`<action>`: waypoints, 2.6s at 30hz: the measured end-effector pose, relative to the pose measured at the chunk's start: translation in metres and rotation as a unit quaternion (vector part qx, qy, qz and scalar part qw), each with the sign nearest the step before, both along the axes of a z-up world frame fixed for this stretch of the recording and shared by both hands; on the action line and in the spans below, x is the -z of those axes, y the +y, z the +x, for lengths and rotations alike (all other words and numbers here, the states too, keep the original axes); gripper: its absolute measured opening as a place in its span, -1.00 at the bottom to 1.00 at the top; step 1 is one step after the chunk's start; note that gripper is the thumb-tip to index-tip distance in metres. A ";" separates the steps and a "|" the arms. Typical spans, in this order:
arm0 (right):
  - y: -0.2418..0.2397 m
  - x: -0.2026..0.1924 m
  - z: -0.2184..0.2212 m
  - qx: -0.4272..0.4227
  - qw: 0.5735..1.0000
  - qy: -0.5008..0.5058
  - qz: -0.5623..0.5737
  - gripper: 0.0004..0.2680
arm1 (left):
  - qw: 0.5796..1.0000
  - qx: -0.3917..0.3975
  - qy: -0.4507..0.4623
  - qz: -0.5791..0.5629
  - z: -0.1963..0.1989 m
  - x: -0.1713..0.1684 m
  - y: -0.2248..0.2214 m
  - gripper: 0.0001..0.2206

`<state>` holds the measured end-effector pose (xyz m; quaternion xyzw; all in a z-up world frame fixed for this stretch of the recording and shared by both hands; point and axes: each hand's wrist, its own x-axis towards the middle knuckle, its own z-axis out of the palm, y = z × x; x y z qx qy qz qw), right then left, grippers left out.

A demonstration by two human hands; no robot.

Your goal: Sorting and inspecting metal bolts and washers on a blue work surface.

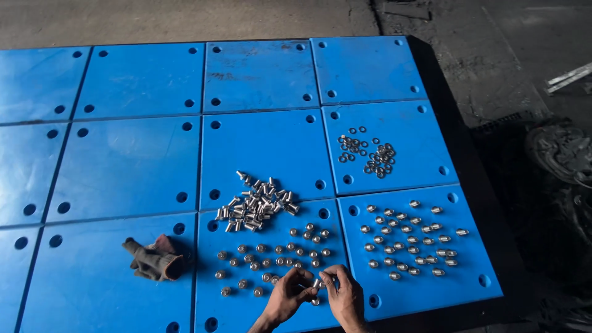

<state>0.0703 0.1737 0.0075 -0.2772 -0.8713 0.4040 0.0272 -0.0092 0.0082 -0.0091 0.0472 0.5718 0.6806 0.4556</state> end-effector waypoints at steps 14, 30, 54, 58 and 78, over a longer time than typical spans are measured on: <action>0.012 0.001 0.003 -0.075 0.990 -0.046 -0.109 -0.86 | 0.999 -0.021 -0.013 0.021 0.003 0.010 -0.002 -0.51; -0.003 0.011 0.023 -0.089 0.975 -0.100 -0.178 -0.84 | 0.996 -0.062 0.027 -0.064 0.035 0.039 -0.062 -0.76; -0.014 0.002 0.007 -0.059 0.904 -0.242 -0.347 -0.70 | 0.744 -0.256 0.478 -0.390 -0.123 0.073 -0.102 -0.67; -0.020 -0.014 0.000 -0.077 0.908 -0.216 -0.350 -0.67 | 0.724 -0.180 0.481 -0.460 -0.177 0.132 -0.087 -0.59; -0.031 -0.020 -0.011 -0.175 0.972 -0.115 -0.105 -0.76 | 0.924 -0.287 -0.246 0.064 0.028 0.004 -0.050 -0.70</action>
